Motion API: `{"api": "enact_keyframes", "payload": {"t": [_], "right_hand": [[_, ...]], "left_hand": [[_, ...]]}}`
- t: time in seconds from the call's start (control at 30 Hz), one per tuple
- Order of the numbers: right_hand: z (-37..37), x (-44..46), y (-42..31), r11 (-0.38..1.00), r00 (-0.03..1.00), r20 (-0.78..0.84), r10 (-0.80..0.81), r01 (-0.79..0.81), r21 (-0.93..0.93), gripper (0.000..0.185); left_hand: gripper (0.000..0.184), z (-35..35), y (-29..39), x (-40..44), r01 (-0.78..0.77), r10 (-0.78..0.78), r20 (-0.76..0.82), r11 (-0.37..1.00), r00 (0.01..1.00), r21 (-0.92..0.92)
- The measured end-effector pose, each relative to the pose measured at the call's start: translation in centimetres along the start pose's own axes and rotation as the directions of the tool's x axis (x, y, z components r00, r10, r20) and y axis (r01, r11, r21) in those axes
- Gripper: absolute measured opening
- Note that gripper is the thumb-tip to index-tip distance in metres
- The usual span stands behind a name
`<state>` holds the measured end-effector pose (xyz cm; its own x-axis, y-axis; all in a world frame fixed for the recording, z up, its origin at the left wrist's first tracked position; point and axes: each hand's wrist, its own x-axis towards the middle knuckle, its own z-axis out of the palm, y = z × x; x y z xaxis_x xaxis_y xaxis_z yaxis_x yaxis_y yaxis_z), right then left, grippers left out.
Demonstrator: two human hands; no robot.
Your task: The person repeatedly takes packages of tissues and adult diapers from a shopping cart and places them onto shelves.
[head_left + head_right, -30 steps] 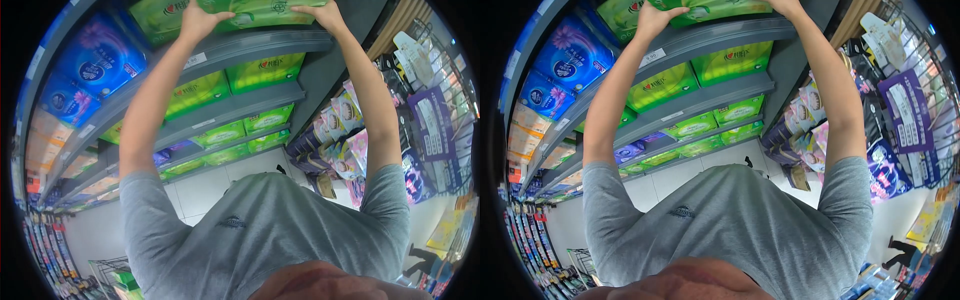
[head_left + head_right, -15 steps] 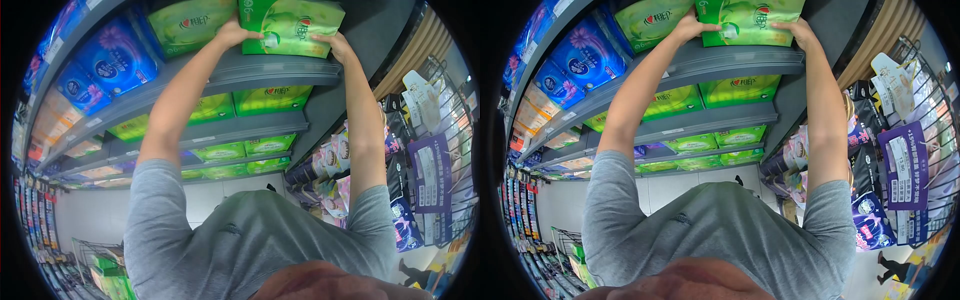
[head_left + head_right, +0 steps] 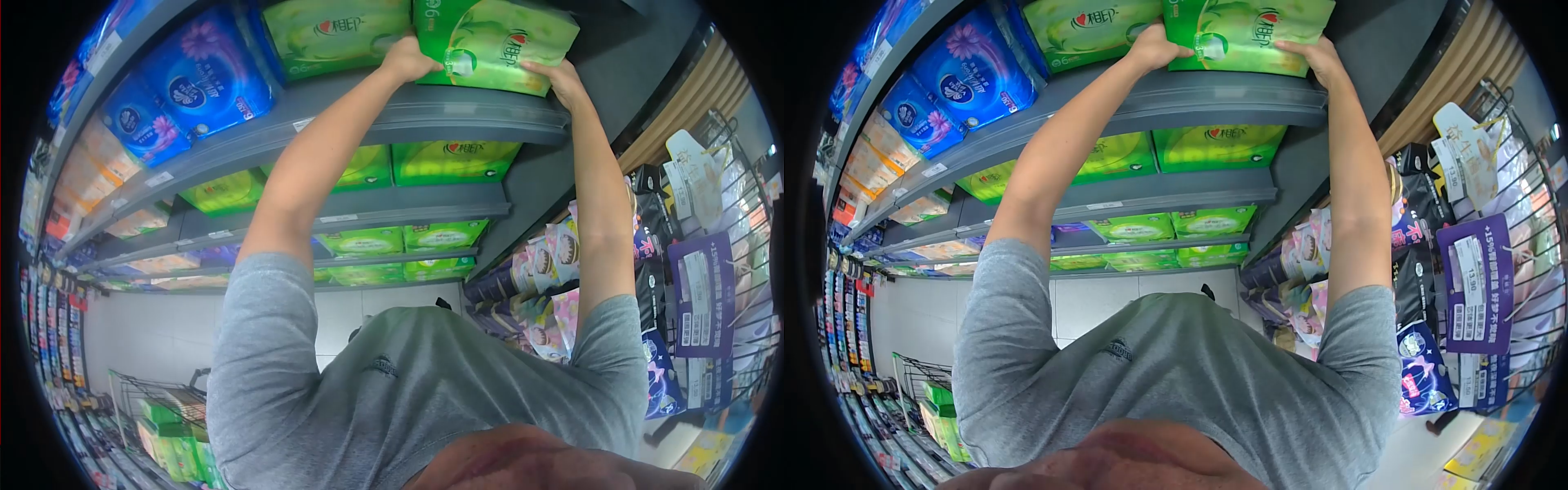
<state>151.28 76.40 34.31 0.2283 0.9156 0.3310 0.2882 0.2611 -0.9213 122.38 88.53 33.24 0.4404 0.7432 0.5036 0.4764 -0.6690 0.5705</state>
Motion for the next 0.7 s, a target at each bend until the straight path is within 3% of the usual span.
{"api": "enact_keyframes", "payload": {"t": [0.07, 0.13, 0.23, 0.27, 0.33, 0.4, 0.47, 0.5, 0.53, 0.57, 0.6, 0.63, 0.67, 0.7], "right_hand": [[0.0, 0.0, 0.1, 1.0, 1.0, -0.005, 0.006, -0.006, -0.004, 0.051], [0.1, -0.2, 0.2, 1.0, 0.999, -0.034, 0.0, -0.001, -0.011, 0.05], [0.0, -0.2, 0.6, 1.0, 1.0, 0.0, 0.023, -0.023, 0.008, 0.051], [0.2, -0.5, 0.0, 0.997, 0.997, 0.018, 0.072, -0.071, -0.024, 0.055], [0.4, -1.3, -0.4, 0.963, 0.992, -0.129, 0.005, -0.039, -0.265, 0.057], [0.5, -1.5, -0.6, 0.924, 0.968, -0.245, 0.053, -0.14, -0.356, 0.057], [2.4, -2.8, -2.7, 0.837, 0.852, -0.521, 0.054, -0.323, -0.442, 0.046], [4.4, -4.1, -3.5, 0.833, 0.763, -0.616, -0.195, -0.202, -0.515, 0.042], [6.9, -5.9, -4.6, 0.794, 0.613, -0.664, -0.428, -0.096, -0.6, 0.04], [10.1, -8.9, -7.8, 0.916, 0.642, -0.686, -0.342, 0.066, -0.395, 0.037], [11.4, -9.9, -6.2, 0.933, 0.644, -0.676, -0.359, 0.262, -0.246, 0.045], [13.2, -11.2, -5.4, 0.827, 0.524, -0.641, -0.561, 0.321, -0.462, 0.034], [15.4, -13.1, -4.1, 0.84, 0.581, -0.607, -0.542, 0.387, -0.38, 0.021], [18.0, -14.9, -2.7, 0.822, 0.585, -0.589, -0.557, 0.491, -0.289, 0.012]], "left_hand": [[0.042, -0.5, 0.4, -0.2, 0.012, -0.014, 0.096, 1.0, 0.995, 0.021], [0.039, -0.6, 0.4, -0.3, -0.073, 0.069, 0.109, 0.997, 0.992, 0.035], [0.036, -0.2, -0.8, 0.3, 0.044, -0.037, 0.136, 0.998, 0.99, -0.052], [0.041, -0.8, -0.4, 0.2, 0.057, -0.053, 0.206, 0.998, 0.977, -0.011], [0.065, -3.0, 1.8, -1.8, 0.015, 0.062, 0.371, 0.979, 0.927, -0.202], [0.069, -5.5, 4.9, -3.9, 0.245, -0.126, 0.457, 0.946, 0.88, -0.211], [0.067, -4.3, 3.4, -5.6, 0.182, -0.192, -0.013, 0.947, 0.981, -0.264], [0.063, -5.4, 4.7, -8.1, -0.005, -0.024, -0.22, 0.991, 0.975, -0.131], [0.07, -4.3, 2.5, -8.9, -0.305, 0.19, -0.409, 0.923, 0.892, -0.236], [0.061, -5.1, 3.5, -10.8, -0.345, 0.218, -0.372, 0.883, 0.902, -0.319], [0.053, -6.2, 5.3, -13.9, -0.381, 0.25, -0.34, 0.834, 0.906, -0.4], [0.046, -6.1, 6.1, -16.7, -0.364, 0.239, -0.297, 0.784, 0.924, -0.503], [0.038, -5.7, 6.1, -19.6, -0.338, 0.23, -0.251, 0.728, 0.94, -0.597], [0.035, -4.9, 4.9, -22.4, -0.318, 0.276, -0.16, 0.771, 0.948, -0.552]]}}
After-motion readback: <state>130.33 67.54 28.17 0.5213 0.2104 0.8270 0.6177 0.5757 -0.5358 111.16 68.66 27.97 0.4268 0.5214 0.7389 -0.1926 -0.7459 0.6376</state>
